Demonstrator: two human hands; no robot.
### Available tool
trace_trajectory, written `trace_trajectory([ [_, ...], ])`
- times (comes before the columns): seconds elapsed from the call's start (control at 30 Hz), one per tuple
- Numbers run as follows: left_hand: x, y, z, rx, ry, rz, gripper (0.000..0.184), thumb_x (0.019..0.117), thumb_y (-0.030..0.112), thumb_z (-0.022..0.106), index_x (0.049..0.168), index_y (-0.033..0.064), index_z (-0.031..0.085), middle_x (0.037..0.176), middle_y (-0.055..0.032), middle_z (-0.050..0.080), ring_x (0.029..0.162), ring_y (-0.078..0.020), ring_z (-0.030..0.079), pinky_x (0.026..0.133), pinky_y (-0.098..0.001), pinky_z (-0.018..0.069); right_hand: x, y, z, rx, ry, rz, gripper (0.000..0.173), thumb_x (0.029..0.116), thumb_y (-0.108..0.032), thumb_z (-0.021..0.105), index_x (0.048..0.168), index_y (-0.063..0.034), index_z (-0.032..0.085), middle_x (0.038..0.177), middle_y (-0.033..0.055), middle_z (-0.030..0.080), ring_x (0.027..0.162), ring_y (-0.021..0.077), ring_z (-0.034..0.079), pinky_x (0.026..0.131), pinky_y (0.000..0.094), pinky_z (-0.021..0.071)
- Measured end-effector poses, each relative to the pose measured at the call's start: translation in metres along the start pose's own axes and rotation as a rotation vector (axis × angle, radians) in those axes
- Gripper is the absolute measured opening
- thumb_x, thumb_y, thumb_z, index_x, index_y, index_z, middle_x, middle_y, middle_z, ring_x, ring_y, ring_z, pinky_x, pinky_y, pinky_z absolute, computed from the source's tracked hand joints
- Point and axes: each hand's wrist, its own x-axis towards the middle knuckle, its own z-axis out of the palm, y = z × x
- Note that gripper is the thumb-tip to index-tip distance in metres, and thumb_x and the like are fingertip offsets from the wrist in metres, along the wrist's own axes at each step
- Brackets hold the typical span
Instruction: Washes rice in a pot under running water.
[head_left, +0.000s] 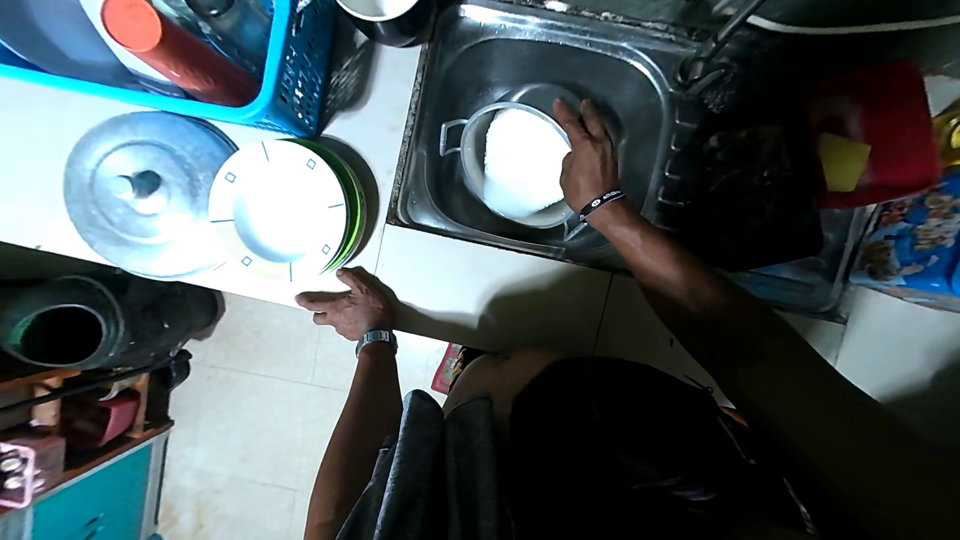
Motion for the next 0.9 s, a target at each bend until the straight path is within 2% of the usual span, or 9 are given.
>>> trace_trajectory([
  [0.27, 0.0028, -0.0018, 0.0039, 0.010, 0.021, 0.001, 0.088, 0.1006, 0.067, 0.039, 0.165, 0.0157, 0.009, 0.153, -0.0301, 0.042, 0.122, -0.0430, 0.062, 0.093, -0.0544, 0.0560, -0.0040, 0.0021, 0.0023, 0.005, -0.001, -0.003, 0.073, 0.0946, 0.006, 0.046, 0.159, -0.0281, 0.041, 0.165, 0.0211, 0.030, 0.152, 0.0354, 0.033, 0.121, 0.0457, 0.0357],
  [0.53, 0.0021, -0.0015, 0.0023, -0.004, 0.013, 0.002, 0.089, 0.1007, 0.067, 0.040, 0.165, 0.0151, 0.007, 0.153, -0.0298, 0.041, 0.123, -0.0422, 0.062, 0.094, -0.0530, 0.0561, -0.0056, 0.0000, 0.0029, 0.017, -0.002, 0.002, 0.075, 0.0939, 0.008, 0.045, 0.158, -0.0305, 0.042, 0.166, 0.0193, 0.029, 0.152, 0.0371, 0.033, 0.119, 0.0485, 0.0368],
  [0.77, 0.0016, -0.0025, 0.0012, -0.009, 0.000, 0.010, 0.089, 0.1007, 0.068, 0.037, 0.165, 0.0163, 0.004, 0.152, -0.0327, 0.040, 0.122, -0.0467, 0.061, 0.092, -0.0580, 0.0552, -0.0081, -0.0020, 0.0035, 0.002, -0.005, -0.006, 0.076, 0.0929, 0.008, 0.046, 0.158, -0.0314, 0.042, 0.166, 0.0204, 0.028, 0.152, 0.0386, 0.032, 0.120, 0.0507, 0.0360],
  [0.9, -0.0010, 0.0007, -0.0007, -0.008, 0.003, -0.003, 0.089, 0.1003, 0.068, 0.039, 0.165, 0.0157, 0.008, 0.153, -0.0303, 0.041, 0.123, -0.0436, 0.061, 0.094, -0.0549, 0.0556, -0.0079, -0.0020, 0.0051, -0.004, -0.006, -0.003, 0.077, 0.0929, 0.008, 0.046, 0.158, -0.0330, 0.042, 0.167, 0.0195, 0.028, 0.152, 0.0388, 0.032, 0.119, 0.0512, 0.0372],
])
